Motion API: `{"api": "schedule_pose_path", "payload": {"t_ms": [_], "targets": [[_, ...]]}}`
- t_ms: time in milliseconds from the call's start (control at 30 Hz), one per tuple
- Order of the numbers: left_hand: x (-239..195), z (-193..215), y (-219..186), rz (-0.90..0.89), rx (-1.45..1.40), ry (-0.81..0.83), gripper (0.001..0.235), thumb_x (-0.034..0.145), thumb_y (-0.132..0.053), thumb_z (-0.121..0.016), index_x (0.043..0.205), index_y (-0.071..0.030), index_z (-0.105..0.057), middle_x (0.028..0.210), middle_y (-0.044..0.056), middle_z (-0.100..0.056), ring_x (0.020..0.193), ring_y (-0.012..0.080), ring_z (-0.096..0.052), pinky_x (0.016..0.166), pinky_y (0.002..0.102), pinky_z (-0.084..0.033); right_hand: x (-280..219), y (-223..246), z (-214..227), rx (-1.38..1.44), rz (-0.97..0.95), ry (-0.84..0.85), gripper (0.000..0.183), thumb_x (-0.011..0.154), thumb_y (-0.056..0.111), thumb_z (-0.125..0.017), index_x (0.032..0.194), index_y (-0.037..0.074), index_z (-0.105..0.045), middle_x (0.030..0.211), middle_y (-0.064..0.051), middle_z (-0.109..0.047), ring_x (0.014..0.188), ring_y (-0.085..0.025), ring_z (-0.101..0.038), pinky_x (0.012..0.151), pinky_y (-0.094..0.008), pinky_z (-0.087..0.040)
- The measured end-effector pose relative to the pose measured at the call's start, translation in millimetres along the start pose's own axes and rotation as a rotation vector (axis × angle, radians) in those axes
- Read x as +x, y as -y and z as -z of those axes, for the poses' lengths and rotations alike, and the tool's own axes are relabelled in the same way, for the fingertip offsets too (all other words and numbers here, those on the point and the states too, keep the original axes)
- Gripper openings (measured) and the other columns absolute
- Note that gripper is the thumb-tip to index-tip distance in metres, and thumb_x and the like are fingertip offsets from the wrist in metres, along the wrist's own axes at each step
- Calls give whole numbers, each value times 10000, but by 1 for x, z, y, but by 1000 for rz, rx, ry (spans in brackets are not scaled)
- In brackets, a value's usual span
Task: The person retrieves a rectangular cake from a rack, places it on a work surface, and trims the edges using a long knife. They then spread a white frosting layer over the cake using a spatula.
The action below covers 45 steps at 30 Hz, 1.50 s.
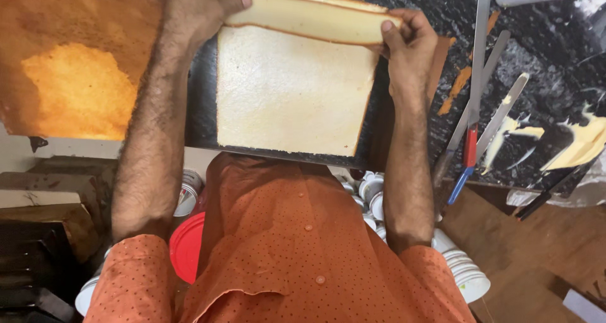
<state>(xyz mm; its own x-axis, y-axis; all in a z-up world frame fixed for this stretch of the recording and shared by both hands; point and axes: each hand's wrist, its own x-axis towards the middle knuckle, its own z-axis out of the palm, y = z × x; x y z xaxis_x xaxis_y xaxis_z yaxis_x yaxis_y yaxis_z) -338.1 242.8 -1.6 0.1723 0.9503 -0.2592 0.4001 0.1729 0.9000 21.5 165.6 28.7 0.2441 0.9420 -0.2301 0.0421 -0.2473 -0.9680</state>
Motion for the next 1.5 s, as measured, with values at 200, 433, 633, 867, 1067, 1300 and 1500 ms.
{"api": "schedule_pose_path", "payload": {"t_ms": [200,433,633,867,1067,1300,1500], "targets": [[17,-5,22,-255,145,-176,299,863,-142,-944,1036,17,-758,918,89,-776,831,211,-749,761,333,-594,9,-7,-1,-131,-5,4,77,1071,20,-644,1145,0,-637,938,-38,-719,820,-77,-705,707,-239,-650],[5,0,20,-223,132,-359,278,875,-80,-939,916,34,-689,867,73,-752,806,169,-756,718,300,-613,14,-16,6,-597,239,-128,146,1035,51,-757,1129,-23,-672,922,-56,-686,805,-124,-657,691,-278,-558],[-31,-10,4,-164,347,-382,254,989,-76,-820,1213,0,-727,1201,138,-703,1128,289,-663,1022,436,-520,-17,-2,-4,-949,508,-46,372,1092,142,-711,1375,-58,-573,1343,-218,-608,1255,-328,-619,1057,-424,-551],[-57,-81,-21,-529,737,114,710,1075,-486,-662,1584,-31,-470,1742,109,-316,1608,362,-99,1292,592,-71,-46,-11,-44,-1302,349,370,867,1043,553,-560,1585,-80,-321,1678,-260,-222,1566,-387,-185,1268,-583,-192],[-54,-105,-31,-455,740,228,976,943,-714,-577,1609,-25,-391,1725,71,-208,1583,363,-63,1260,642,-56,-36,-4,-38,-1285,307,391,884,1052,594,-555,1601,-57,-316,1706,-209,-192,1589,-372,-147,1289,-576,-171],[-49,-83,-43,-326,743,232,1130,880,-777,-589,1624,21,-296,1724,149,-126,1575,390,-34,1266,607,-70,-29,8,-38,-1225,313,437,851,1073,579,-522,1608,-56,-335,1725,-199,-192,1605,-384,-135,1302,-572,-188],[-54,-65,-48,-193,762,279,1286,770,-795,-650,1586,100,-219,1687,256,-29,1565,418,4,1280,569,-87,-28,10,-47,-1302,312,409,828,1054,613,-478,1607,5,-376,1707,-192,-195,1567,-405,-121,1246,-638,-168]]}}
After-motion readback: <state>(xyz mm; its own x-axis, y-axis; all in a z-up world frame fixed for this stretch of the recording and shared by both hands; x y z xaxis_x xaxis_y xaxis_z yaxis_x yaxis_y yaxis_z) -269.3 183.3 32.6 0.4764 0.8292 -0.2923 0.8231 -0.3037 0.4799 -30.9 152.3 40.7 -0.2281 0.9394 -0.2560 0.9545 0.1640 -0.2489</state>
